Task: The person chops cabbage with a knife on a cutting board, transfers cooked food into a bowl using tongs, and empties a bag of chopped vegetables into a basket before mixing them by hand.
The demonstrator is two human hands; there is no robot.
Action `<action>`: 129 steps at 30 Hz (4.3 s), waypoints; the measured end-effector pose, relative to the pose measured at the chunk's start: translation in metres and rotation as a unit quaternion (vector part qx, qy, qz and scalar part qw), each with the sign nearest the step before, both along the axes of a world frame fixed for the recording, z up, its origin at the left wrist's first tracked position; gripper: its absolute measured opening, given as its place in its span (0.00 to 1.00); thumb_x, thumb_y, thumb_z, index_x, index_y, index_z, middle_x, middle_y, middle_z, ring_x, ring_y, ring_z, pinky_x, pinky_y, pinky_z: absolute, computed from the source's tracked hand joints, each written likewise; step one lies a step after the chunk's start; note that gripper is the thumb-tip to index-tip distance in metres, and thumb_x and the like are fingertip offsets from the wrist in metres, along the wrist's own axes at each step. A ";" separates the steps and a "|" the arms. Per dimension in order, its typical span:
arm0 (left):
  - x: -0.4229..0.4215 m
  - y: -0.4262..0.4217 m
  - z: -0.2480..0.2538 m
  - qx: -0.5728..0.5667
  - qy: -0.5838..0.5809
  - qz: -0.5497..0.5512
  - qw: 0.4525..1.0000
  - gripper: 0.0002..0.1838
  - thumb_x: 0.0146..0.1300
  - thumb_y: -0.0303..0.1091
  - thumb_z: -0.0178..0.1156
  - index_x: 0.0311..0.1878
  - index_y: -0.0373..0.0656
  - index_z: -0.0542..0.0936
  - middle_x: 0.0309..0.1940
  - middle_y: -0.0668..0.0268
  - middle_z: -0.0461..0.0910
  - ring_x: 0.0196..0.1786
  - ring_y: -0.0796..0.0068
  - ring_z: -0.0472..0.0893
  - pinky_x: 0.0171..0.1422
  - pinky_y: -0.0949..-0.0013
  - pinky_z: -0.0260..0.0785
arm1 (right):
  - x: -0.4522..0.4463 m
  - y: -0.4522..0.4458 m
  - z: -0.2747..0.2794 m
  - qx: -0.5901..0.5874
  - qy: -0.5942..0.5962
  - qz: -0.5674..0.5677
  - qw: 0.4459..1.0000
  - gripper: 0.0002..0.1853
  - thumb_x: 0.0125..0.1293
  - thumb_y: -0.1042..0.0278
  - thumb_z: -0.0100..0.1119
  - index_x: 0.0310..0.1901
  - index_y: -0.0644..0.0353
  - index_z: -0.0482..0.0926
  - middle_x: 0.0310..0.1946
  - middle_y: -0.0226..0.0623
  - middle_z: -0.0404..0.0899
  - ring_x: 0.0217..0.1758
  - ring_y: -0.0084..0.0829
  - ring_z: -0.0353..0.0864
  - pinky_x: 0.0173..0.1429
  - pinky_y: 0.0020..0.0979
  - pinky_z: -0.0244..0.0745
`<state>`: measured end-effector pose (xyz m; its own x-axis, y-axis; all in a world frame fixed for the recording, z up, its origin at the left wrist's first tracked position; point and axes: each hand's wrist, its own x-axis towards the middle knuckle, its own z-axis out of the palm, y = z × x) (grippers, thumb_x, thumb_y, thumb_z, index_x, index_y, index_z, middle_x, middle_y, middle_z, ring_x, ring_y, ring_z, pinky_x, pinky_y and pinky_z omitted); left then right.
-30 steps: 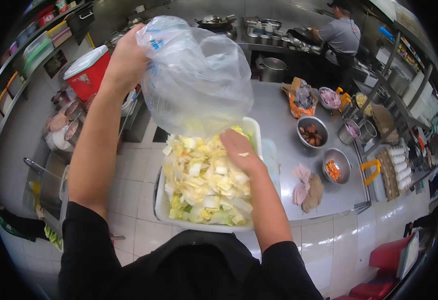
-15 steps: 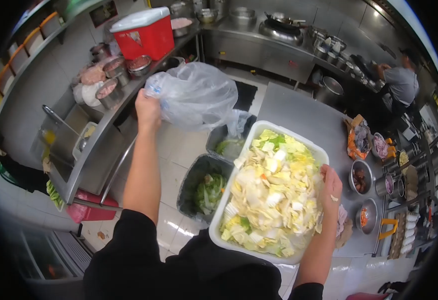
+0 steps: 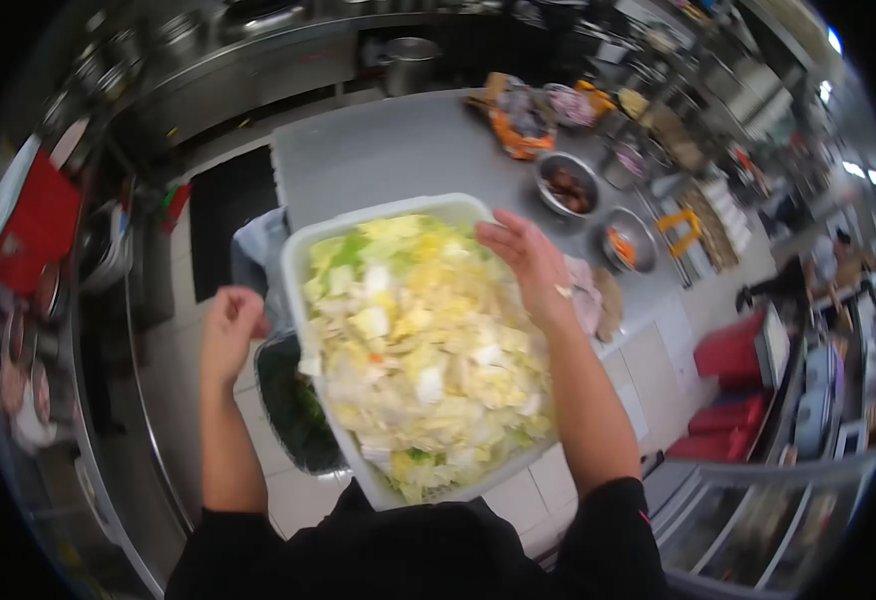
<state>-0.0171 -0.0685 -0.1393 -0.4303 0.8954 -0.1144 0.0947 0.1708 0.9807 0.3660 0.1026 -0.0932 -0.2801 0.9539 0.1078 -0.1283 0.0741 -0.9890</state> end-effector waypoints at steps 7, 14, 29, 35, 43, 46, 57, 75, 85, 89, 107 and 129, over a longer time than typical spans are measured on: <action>0.066 -0.016 0.041 0.081 0.245 0.052 0.965 0.12 0.64 0.32 0.67 0.42 0.35 0.76 0.33 0.63 0.79 0.37 0.72 0.80 0.41 0.69 0.73 | -0.014 -0.012 0.012 0.450 -0.553 -0.030 0.701 0.10 0.67 0.72 0.56 0.48 0.57 0.81 0.44 0.36 0.84 0.45 0.46 0.81 0.52 0.50 0.70; 0.143 -0.046 0.076 0.124 0.460 -0.267 0.838 0.45 0.65 0.54 0.63 0.76 0.36 0.59 0.76 0.36 0.50 0.78 0.31 0.52 0.80 0.42 0.49 | 0.059 -0.067 0.050 0.114 -0.481 -0.075 0.866 0.22 0.79 0.55 0.42 0.59 0.62 0.77 0.51 0.52 0.81 0.59 0.52 0.76 0.66 0.45 0.67; 0.113 0.027 0.072 0.115 0.472 -0.238 0.841 0.29 0.78 0.43 0.43 0.75 0.37 0.63 0.78 0.47 0.57 0.80 0.45 0.54 0.82 0.59 0.47 | 0.112 -0.133 -0.006 0.033 -0.245 -0.108 0.963 0.31 0.72 0.48 0.53 0.68 0.64 0.70 0.72 0.55 0.63 0.74 0.58 0.62 0.75 0.45 0.62; 0.065 0.090 0.058 0.083 0.438 -0.101 0.890 0.24 0.73 0.40 0.55 0.65 0.32 0.75 0.62 0.46 0.76 0.64 0.50 0.77 0.67 0.60 0.68 | 0.146 -0.100 -0.089 0.135 -0.563 -0.148 0.802 0.22 0.63 0.63 0.65 0.58 0.57 0.80 0.59 0.49 0.74 0.62 0.52 0.74 0.64 0.45 0.73; 0.042 0.127 0.049 0.009 0.495 -0.123 0.860 0.24 0.65 0.42 0.63 0.59 0.36 0.81 0.49 0.48 0.82 0.52 0.51 0.83 0.57 0.57 0.74 | 0.139 -0.089 -0.100 -0.019 -0.533 -0.132 0.835 0.22 0.61 0.68 0.60 0.59 0.53 0.79 0.56 0.50 0.71 0.63 0.51 0.72 0.62 0.45 0.75; 0.029 0.132 0.035 0.029 0.495 -0.137 0.857 0.23 0.66 0.40 0.63 0.58 0.33 0.80 0.50 0.48 0.83 0.52 0.55 0.84 0.57 0.60 0.74 | 0.128 -0.094 -0.086 0.040 -0.527 -0.103 0.842 0.20 0.62 0.69 0.57 0.57 0.53 0.81 0.57 0.49 0.70 0.61 0.53 0.71 0.61 0.46 0.76; 0.025 0.127 0.038 -0.009 0.423 -0.157 0.892 0.23 0.68 0.36 0.62 0.59 0.29 0.78 0.50 0.52 0.85 0.51 0.68 0.84 0.58 0.67 0.72 | 0.111 -0.085 -0.102 0.098 -0.558 -0.063 0.822 0.11 0.63 0.69 0.56 0.42 0.62 0.84 0.49 0.49 0.77 0.52 0.53 0.78 0.53 0.48 0.80; 0.042 0.100 0.068 -0.064 0.391 -0.195 0.897 0.22 0.71 0.37 0.60 0.63 0.33 0.76 0.41 0.62 0.84 0.39 0.79 0.80 0.44 0.72 0.73 | 0.117 -0.064 0.018 0.149 -0.339 0.076 0.926 0.22 0.63 0.66 0.59 0.59 0.60 0.79 0.60 0.48 0.76 0.66 0.47 0.73 0.71 0.42 0.68; 0.041 0.050 0.081 -0.172 0.218 -0.068 0.958 0.26 0.74 0.43 0.58 0.69 0.40 0.70 0.47 0.68 0.81 0.37 0.79 0.80 0.37 0.73 0.74 | 0.161 -0.065 -0.144 0.243 -0.453 -0.111 0.851 0.17 0.61 0.62 0.60 0.50 0.56 0.80 0.59 0.46 0.71 0.60 0.49 0.70 0.58 0.44 0.72; 0.046 0.022 0.086 -0.189 0.222 -0.006 0.957 0.27 0.73 0.45 0.58 0.70 0.41 0.70 0.44 0.70 0.79 0.38 0.78 0.81 0.36 0.73 0.76 | 0.139 -0.061 -0.125 0.287 -0.414 -0.129 0.854 0.17 0.61 0.57 0.61 0.50 0.55 0.81 0.59 0.46 0.70 0.61 0.48 0.68 0.59 0.44 0.69; 0.066 -0.060 0.083 -0.180 0.138 0.116 0.967 0.25 0.75 0.47 0.56 0.67 0.44 0.72 0.47 0.67 0.80 0.39 0.76 0.82 0.37 0.72 0.76 | 0.123 -0.048 -0.129 0.280 -0.488 -0.119 0.818 0.16 0.61 0.56 0.61 0.44 0.59 0.79 0.50 0.47 0.74 0.56 0.46 0.72 0.55 0.45 0.73; 0.042 0.120 0.068 -0.056 0.490 -0.139 0.859 0.23 0.63 0.44 0.66 0.55 0.39 0.83 0.49 0.47 0.80 0.54 0.47 0.80 0.60 0.55 0.72 | 0.042 -0.053 0.048 0.077 -0.373 -0.026 0.924 0.40 0.76 0.39 0.44 0.72 0.72 0.61 0.73 0.57 0.63 0.78 0.48 0.60 0.80 0.37 0.54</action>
